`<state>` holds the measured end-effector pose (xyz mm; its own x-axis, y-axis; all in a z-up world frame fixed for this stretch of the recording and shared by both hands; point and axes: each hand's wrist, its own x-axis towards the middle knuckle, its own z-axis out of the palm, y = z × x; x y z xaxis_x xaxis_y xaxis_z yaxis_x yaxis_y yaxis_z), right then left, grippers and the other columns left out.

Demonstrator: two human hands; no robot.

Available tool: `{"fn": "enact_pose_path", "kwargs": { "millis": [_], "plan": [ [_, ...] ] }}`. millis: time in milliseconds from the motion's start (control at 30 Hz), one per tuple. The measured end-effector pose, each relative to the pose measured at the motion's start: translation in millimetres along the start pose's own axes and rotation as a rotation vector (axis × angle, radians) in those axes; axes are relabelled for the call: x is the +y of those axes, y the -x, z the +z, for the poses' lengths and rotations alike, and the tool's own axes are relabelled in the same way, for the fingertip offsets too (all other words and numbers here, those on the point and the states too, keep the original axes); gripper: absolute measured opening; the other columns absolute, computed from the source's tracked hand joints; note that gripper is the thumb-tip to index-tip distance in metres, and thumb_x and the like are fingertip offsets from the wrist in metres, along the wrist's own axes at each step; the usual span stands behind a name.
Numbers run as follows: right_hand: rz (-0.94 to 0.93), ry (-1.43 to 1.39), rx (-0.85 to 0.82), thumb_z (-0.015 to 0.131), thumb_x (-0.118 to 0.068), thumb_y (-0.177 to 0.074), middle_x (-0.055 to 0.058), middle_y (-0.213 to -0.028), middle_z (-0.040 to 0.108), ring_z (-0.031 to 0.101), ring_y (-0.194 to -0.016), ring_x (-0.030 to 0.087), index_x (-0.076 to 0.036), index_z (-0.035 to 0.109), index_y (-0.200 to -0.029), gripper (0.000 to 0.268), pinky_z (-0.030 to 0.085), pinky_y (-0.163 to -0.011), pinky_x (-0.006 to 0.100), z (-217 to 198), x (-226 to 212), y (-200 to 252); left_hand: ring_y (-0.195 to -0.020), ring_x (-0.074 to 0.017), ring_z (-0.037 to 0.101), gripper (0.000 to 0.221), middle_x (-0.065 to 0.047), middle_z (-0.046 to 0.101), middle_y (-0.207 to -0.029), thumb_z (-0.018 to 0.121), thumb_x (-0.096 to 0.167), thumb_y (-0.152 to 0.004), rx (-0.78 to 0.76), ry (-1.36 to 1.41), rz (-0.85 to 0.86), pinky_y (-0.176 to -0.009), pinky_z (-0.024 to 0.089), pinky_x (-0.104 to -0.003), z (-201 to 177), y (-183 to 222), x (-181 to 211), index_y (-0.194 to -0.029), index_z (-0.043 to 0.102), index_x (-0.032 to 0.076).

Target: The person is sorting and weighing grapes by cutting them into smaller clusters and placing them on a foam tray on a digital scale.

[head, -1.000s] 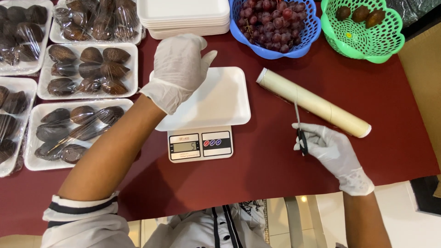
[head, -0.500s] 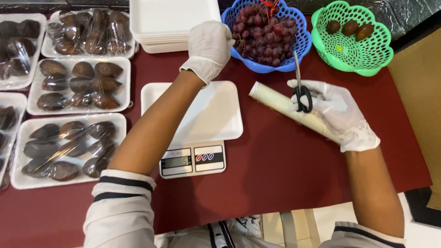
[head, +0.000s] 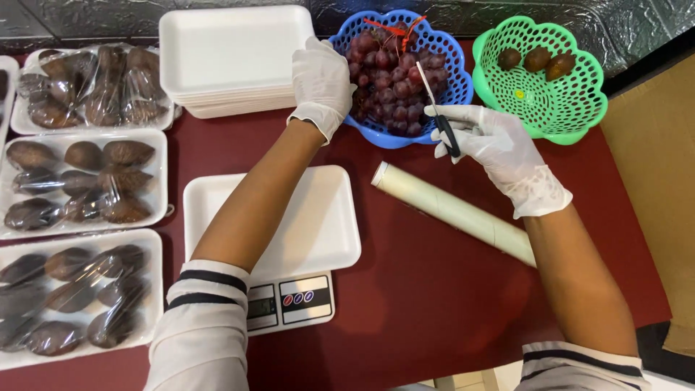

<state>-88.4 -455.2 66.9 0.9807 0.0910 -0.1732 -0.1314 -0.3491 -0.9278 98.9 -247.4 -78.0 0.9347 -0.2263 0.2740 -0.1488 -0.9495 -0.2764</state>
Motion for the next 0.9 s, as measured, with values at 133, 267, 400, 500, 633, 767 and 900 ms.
{"fn": "enact_pose_path", "kwargs": {
  "millis": [133,267,400,500,633,767,900],
  "plan": [
    [0.022,0.069,0.011,0.063,-0.013,-0.095,0.015,-0.081,0.071,0.068,-0.083,0.016,-0.004,0.068,-0.137,0.043,0.055,-0.076,0.025,1,-5,-7,-0.092,-0.0267,0.053,0.057,-0.006,0.060,-0.100,0.073,0.069,-0.080,0.056,0.090,-0.062,-0.070,0.048,-0.040,-2,-3,3,-0.104,0.071,0.018],
    [-0.013,0.020,0.002,0.062,-0.010,-0.095,0.016,-0.081,0.070,0.069,-0.085,0.017,-0.001,0.067,-0.136,0.043,0.054,-0.075,0.025,1,1,-12,-0.089,-0.0269,0.048,0.045,-0.006,0.054,-0.098,0.068,0.059,-0.077,0.014,0.053,-0.121,-0.067,0.042,-0.040,-9,-5,10,-0.098,0.066,0.019],
    [-0.028,0.015,0.008,0.063,-0.012,-0.095,0.016,-0.084,0.071,0.071,-0.085,0.017,-0.001,0.068,-0.136,0.043,0.054,-0.072,0.025,1,3,-13,-0.090,-0.0253,0.043,0.046,-0.006,0.050,-0.101,0.060,0.046,-0.081,-0.111,0.028,-0.148,-0.068,0.039,-0.039,-13,-9,15,-0.109,0.060,0.010],
    [-0.007,-0.008,0.006,0.063,-0.011,-0.095,0.015,-0.101,0.073,0.069,-0.080,0.014,-0.001,0.067,-0.135,0.041,0.053,-0.070,0.022,2,5,-12,-0.091,-0.0259,0.041,0.057,-0.009,0.050,-0.104,0.062,0.036,-0.073,-0.091,0.086,-0.157,-0.070,0.037,-0.040,-9,-8,18,-0.119,0.055,0.003],
    [0.002,-0.047,0.005,0.065,-0.011,-0.094,0.017,-0.095,0.071,0.069,-0.080,0.016,-0.002,0.068,-0.134,0.041,0.053,-0.071,0.023,2,13,-12,-0.099,-0.0277,0.043,0.071,-0.011,0.054,-0.121,0.063,0.042,-0.075,-0.136,0.108,-0.169,-0.076,0.039,-0.040,-9,-11,22,-0.131,0.055,0.000],
    [-0.020,-0.049,-0.008,0.060,-0.007,-0.095,0.017,-0.098,0.071,0.068,-0.081,0.016,0.001,0.066,-0.136,0.042,0.053,-0.068,0.024,0,15,-10,-0.100,-0.0265,0.045,0.090,-0.011,0.048,-0.132,0.068,0.050,-0.076,-0.137,0.218,-0.268,-0.084,0.040,-0.036,5,-17,27,-0.146,0.043,-0.001],
    [-0.022,-0.042,-0.010,0.062,-0.009,-0.096,0.017,-0.093,0.072,0.067,-0.081,0.016,0.002,0.066,-0.136,0.041,0.053,-0.068,0.024,-3,19,-10,-0.093,-0.0280,0.050,0.082,-0.012,0.047,-0.128,0.073,0.034,-0.069,-0.040,0.420,-0.353,-0.086,0.045,-0.032,10,-17,26,-0.139,0.046,0.001]
  ]
}}
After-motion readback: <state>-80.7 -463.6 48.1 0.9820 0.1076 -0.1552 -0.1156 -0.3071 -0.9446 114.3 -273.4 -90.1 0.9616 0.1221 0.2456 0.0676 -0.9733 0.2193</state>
